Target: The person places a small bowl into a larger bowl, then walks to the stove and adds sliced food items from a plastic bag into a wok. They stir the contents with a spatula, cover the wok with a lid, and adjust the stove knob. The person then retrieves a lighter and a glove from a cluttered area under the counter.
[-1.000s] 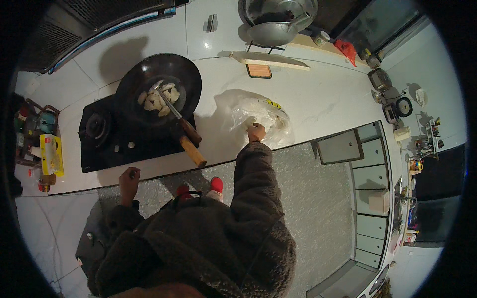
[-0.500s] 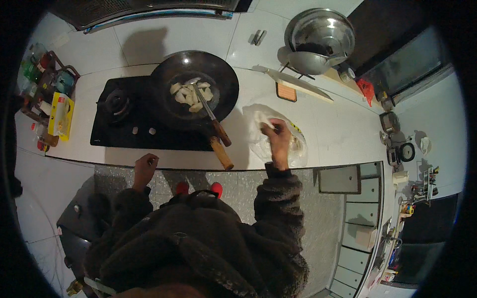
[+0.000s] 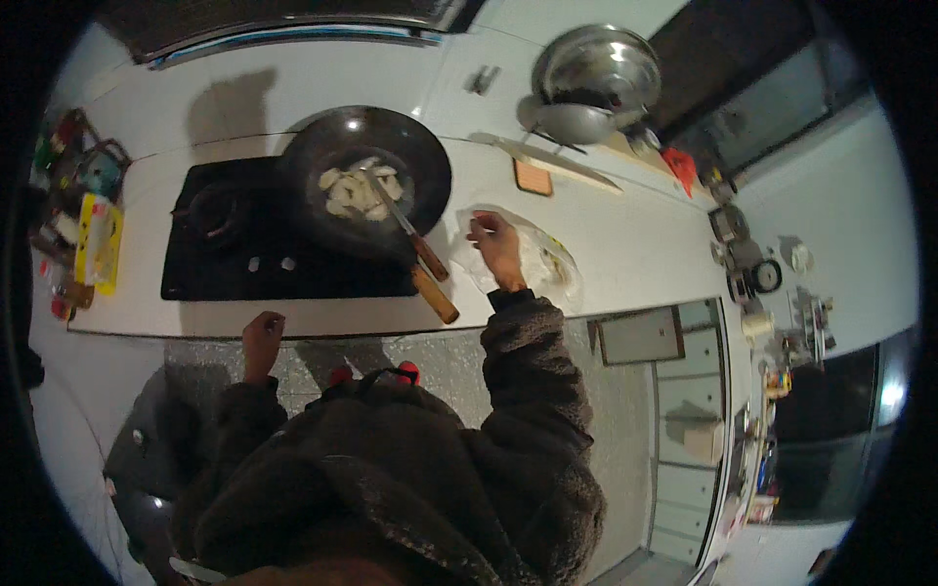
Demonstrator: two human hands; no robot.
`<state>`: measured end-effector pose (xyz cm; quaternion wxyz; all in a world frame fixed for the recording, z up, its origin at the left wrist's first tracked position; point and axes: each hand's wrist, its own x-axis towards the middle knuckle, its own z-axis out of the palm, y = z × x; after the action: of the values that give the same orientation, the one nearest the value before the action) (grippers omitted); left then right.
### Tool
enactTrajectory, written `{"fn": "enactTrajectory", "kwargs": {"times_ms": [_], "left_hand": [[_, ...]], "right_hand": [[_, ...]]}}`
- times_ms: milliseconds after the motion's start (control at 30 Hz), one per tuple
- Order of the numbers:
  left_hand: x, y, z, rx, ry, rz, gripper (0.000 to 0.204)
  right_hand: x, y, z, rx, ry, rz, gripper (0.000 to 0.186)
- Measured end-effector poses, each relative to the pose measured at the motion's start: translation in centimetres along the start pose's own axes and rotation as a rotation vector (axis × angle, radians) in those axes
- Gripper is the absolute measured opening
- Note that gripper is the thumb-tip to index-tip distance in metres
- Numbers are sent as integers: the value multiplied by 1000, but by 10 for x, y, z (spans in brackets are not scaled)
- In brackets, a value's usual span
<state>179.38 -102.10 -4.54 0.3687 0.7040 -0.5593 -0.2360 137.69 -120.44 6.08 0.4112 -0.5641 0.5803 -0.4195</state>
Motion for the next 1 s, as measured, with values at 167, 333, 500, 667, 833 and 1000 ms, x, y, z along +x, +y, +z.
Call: {"fn": "enactTrajectory", "kwargs": {"times_ms": [167,333,500,667,833,1000], "left_hand": [[-2,-15,8,9,-75,-21,12],[-5,-2,51,43,-326,-32,20],[-18,59,159,-13,-517,100,48],[-15,169,282,8,-195,409,94],[25,232,350,-38,14,187,59],[58,308,342,-412,-106,159,16]], "right_hand": [[-60,106,-125,-364,560,29,28],[-106,188,-200,-615,680,444,59],[-93,221,-217,-315,647,570,75],[-50,241,-245,-61,420,550,53],[-23,205,-294,42,305,291,27],[-24,135,-346,308,297,-18,14]]}}
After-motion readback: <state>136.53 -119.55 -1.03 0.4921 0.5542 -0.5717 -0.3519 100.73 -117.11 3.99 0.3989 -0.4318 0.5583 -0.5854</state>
